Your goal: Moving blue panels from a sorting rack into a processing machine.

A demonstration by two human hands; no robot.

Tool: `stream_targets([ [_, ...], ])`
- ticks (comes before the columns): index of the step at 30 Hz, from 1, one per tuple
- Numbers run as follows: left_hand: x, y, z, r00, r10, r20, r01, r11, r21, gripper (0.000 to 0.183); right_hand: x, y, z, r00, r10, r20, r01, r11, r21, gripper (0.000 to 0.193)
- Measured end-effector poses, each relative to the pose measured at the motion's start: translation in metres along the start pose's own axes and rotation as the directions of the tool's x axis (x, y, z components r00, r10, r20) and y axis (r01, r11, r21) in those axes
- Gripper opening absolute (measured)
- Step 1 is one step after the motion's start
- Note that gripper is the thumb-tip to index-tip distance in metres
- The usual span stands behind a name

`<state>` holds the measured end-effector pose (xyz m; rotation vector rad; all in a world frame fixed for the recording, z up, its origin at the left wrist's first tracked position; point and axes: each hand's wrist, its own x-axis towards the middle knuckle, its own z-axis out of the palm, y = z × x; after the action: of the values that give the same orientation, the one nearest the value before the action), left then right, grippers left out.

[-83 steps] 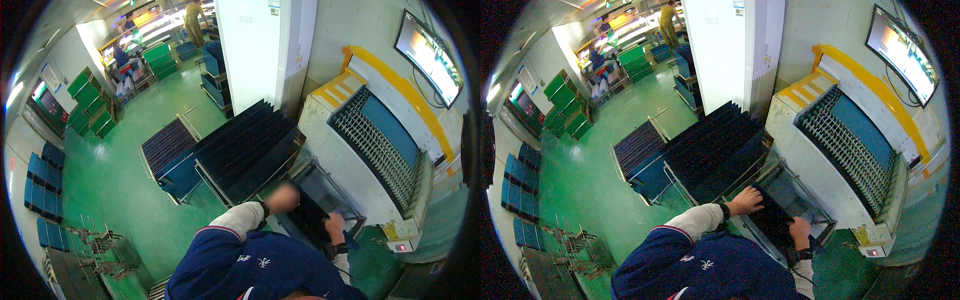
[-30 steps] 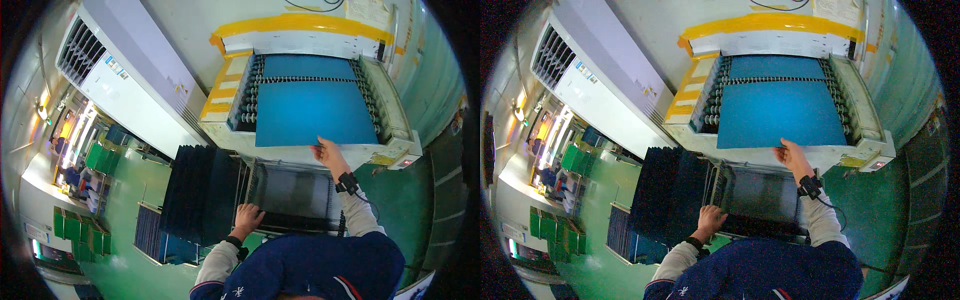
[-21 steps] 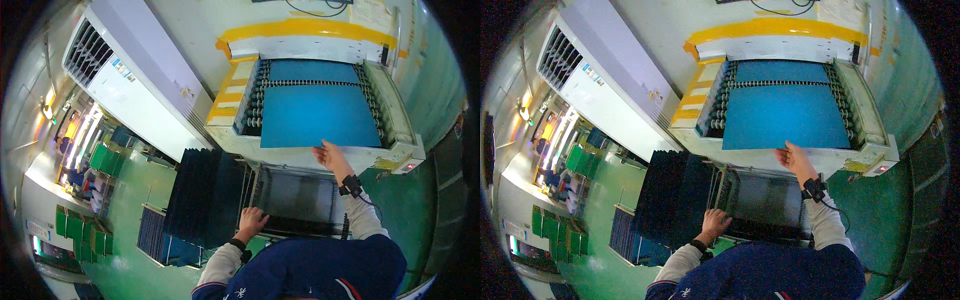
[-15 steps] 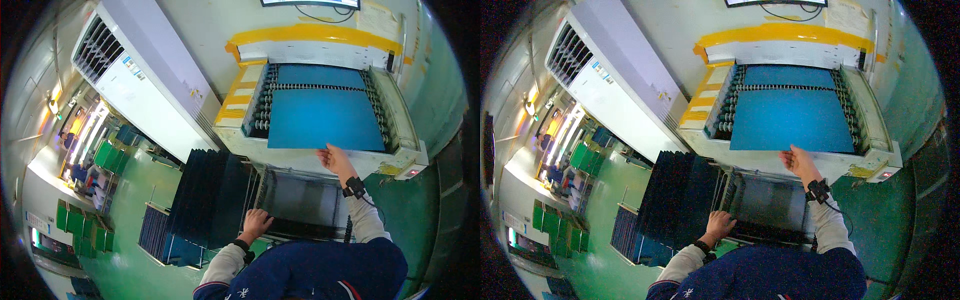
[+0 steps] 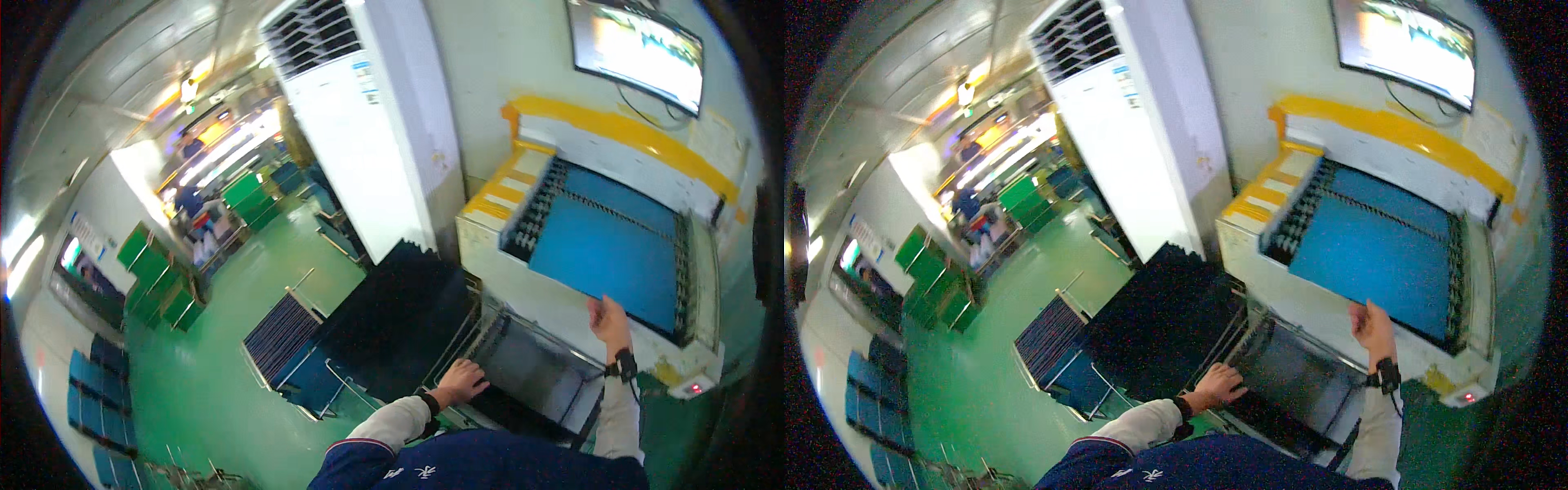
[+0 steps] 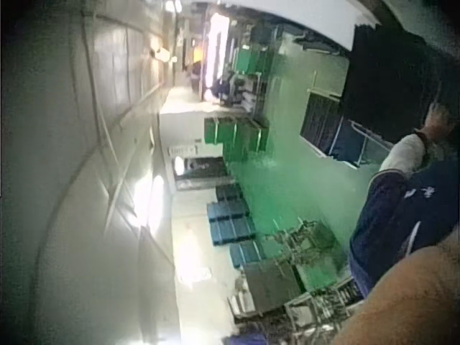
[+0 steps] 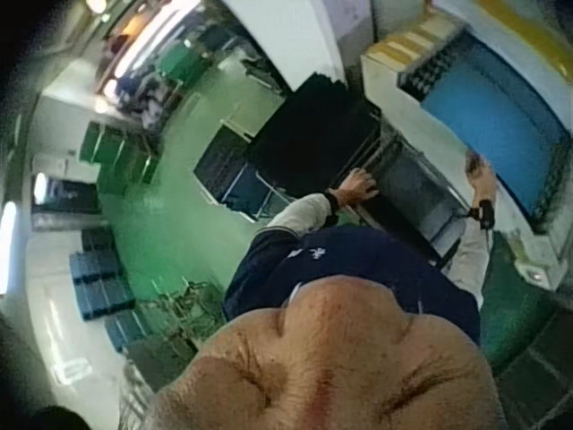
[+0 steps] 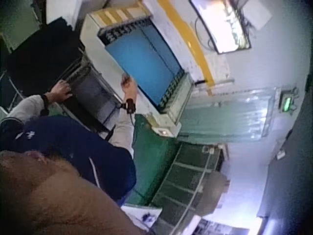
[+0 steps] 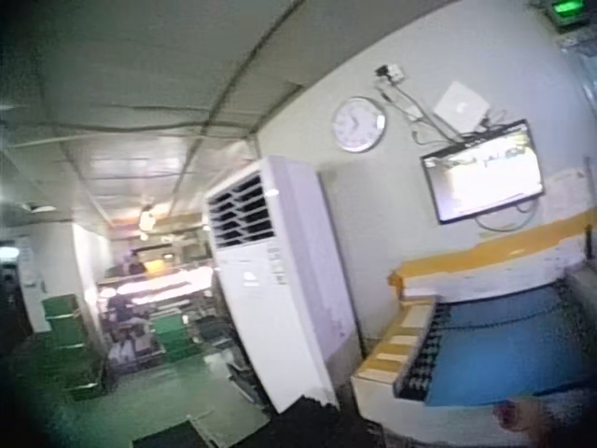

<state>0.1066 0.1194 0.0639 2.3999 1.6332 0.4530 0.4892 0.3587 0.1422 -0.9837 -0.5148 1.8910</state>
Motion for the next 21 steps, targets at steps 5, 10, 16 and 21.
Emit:
stream_targets([
  [5,-0.016,-0.006,0.010,0.993,0.034,-0.115,-0.031,0.999,0.028,0.032,-0.040,0.057,0.022,0.997,-0.066,0.027,0.070,0.866,-0.494,0.036],
  [10,-0.018,-0.009,0.018,0.992,0.029,-0.121,-0.031,0.999,-0.012,0.031,-0.072,0.160,-0.006,0.977,0.182,0.108,0.105,0.029,-0.994,0.057],
  [16,-0.022,-0.013,0.028,0.976,0.061,-0.209,-0.071,0.997,-0.040,0.031,-0.129,0.227,-0.031,0.989,0.149,0.011,0.052,-0.272,-0.961,0.059],
  [21,-0.021,-0.013,0.022,0.985,0.091,-0.148,-0.101,0.993,-0.062,0.034,-0.156,0.212,-0.008,0.971,0.217,-0.096,-0.064,-0.153,-0.986,0.064],
])
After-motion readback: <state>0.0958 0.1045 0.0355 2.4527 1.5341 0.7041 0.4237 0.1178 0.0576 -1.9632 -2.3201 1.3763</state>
